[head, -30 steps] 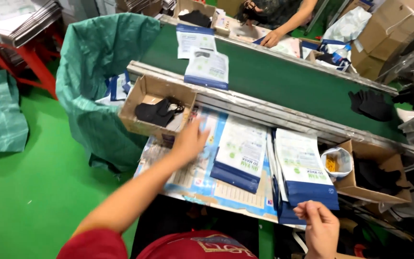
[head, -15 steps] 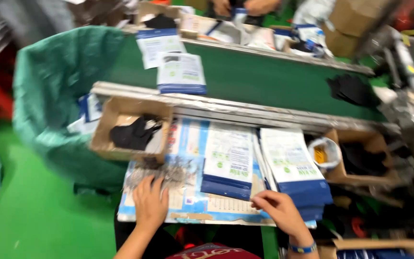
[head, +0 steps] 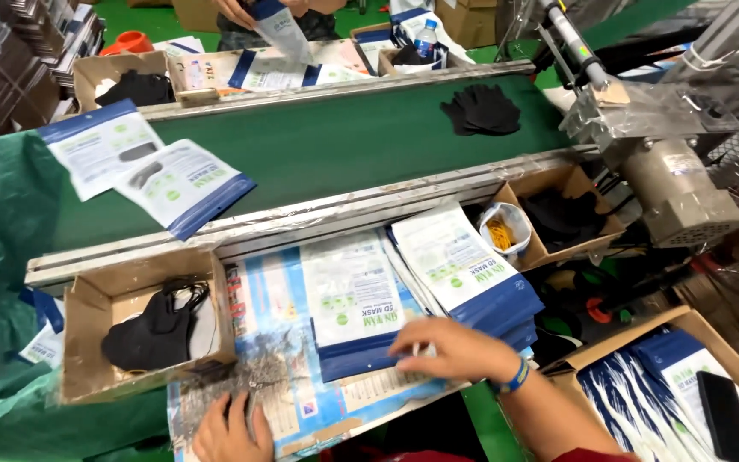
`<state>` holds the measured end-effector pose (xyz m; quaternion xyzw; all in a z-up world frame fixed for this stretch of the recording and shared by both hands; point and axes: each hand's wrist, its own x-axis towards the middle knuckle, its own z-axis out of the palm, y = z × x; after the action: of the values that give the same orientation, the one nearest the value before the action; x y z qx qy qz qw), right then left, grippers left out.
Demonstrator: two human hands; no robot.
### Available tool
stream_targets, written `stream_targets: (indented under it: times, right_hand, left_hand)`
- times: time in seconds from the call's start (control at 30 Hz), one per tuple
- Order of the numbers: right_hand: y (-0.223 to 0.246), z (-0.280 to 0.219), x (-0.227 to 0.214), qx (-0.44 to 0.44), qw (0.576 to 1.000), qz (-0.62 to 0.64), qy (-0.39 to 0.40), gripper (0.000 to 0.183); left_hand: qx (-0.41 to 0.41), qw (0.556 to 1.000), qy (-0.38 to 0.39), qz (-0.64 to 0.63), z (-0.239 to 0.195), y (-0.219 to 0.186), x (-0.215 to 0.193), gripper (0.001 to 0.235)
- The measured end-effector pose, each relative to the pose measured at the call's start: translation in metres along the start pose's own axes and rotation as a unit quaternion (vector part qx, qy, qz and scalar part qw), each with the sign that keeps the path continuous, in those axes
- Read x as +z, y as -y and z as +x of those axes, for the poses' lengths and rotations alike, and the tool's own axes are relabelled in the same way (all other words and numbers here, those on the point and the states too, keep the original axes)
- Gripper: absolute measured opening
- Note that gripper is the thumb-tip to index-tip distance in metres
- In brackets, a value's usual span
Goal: The recorder is packaging individual black face masks into printed plastic pouches on a factory production line.
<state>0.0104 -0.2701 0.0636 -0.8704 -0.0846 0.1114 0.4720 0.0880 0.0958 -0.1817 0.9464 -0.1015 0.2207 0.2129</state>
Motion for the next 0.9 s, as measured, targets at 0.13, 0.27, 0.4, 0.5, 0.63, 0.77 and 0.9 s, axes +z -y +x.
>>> stream_targets:
  times: [0.13, 0.27, 0.4, 0.5, 0.63, 0.77, 0.9]
  right_hand:
    - [-0.071, 0.051, -0.095, -0.092, 0.978, -0.134, -0.128, 0.034]
    - [-0.199, 0.124, -0.239, 0.039, 0.902, -0.253, -0.348, 0.047]
    - [-0.335, 0.179, -0.325, 0.169, 0.822, -0.194, -0.508, 0.066]
    - [-0.402, 0.25, -0.319, 0.164, 0.805, -0.261, -0.508, 0.056]
    - [-0.244, 0.295, -0.207, 0.118, 0.86, -0.258, -0.424, 0.05]
    - [-0.149, 0.304, -0.094, -0.04, 0.872, -0.292, -0.39, 0.04]
    - [-0.125, 0.292, -0.075, -0.038, 0.887, -0.189, -0.42, 0.033]
  left_hand:
    - [0.006, 0.997, 0.043, 0.062, -0.001, 0.008, 0.01, 0.034]
    - [0.013, 0.997, 0.053, 0.056, -0.004, 0.022, 0.026, 0.036]
    - [0.041, 0.999, -0.018, -0.018, -0.018, 0.052, 0.063, 0.038]
    - [0.054, 0.997, -0.046, -0.036, -0.022, 0.084, 0.1, 0.034]
    - [0.012, 0.999, 0.029, 0.024, 0.02, 0.016, 0.022, 0.033]
    - [0.051, 0.985, 0.099, -0.135, 0.118, -0.07, -0.072, 0.026]
    - [0.235, 0.945, 0.042, -0.224, 0.224, -0.159, -0.104, 0.027]
